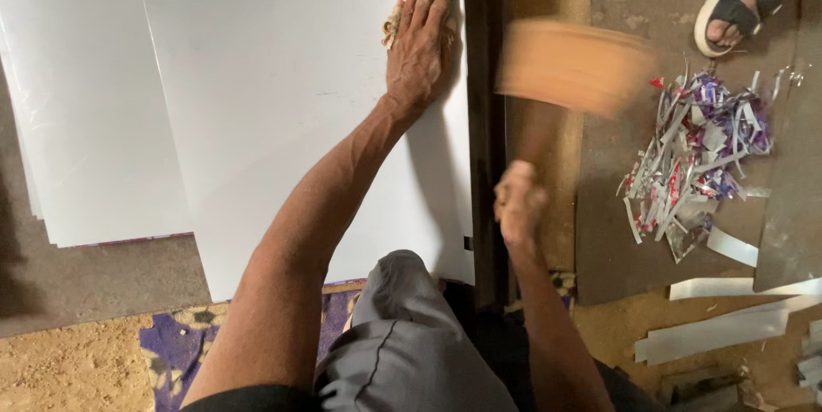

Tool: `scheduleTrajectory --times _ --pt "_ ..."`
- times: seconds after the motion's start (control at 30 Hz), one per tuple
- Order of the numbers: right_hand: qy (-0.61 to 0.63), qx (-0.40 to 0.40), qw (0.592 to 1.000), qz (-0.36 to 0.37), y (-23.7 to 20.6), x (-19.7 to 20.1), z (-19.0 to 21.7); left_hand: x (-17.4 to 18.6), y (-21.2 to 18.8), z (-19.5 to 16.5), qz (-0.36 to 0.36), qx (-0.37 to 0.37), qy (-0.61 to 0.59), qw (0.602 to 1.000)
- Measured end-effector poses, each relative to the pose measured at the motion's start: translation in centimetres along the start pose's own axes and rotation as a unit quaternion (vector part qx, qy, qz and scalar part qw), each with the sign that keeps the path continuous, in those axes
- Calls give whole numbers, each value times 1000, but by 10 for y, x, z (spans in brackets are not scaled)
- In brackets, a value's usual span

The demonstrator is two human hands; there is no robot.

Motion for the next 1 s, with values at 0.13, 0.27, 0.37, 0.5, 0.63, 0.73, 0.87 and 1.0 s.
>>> scheduleTrajectory --times 0.13,0.27,0.37,0.5,0.63,0.73,0.87,1.0 --pt "178 -99 973 -107 -10 -7 8 2 1 4 10 18 4 1000" --pt "35 -139 983 -110 -18 -3 43 4 -1 5 12 15 5 1000" --pt "-3 -101 993 -63 -9 -5 63 4 -3 4 11 11 -11 1000" --pt "217 104 938 -248 -3 20 78 6 -3 1 2 5 0 1000" --pt "-117 -84 989 -36 21 -12 54 9 -2 1 22 19 -3 1000" --pt "177 -112 972 -105 28 4 59 10 -1 6 33 42 -1 999" --pt "346 -1 903 -255 25 29 79 8 -3 1 42 19 24 999" --pt "-178 -32 979 90 25 -50 78 12 -7 0 46 40 6 998"
Point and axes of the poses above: each hand's wrist, its own y-axis towards the middle knuckle, its own x-axis out of the back of the hand, z = x × y, the point moved 8 cm from there along y, towards the middle knuckle, and after that the axes turned 14 degrees about -y, right-handed, at the moved point
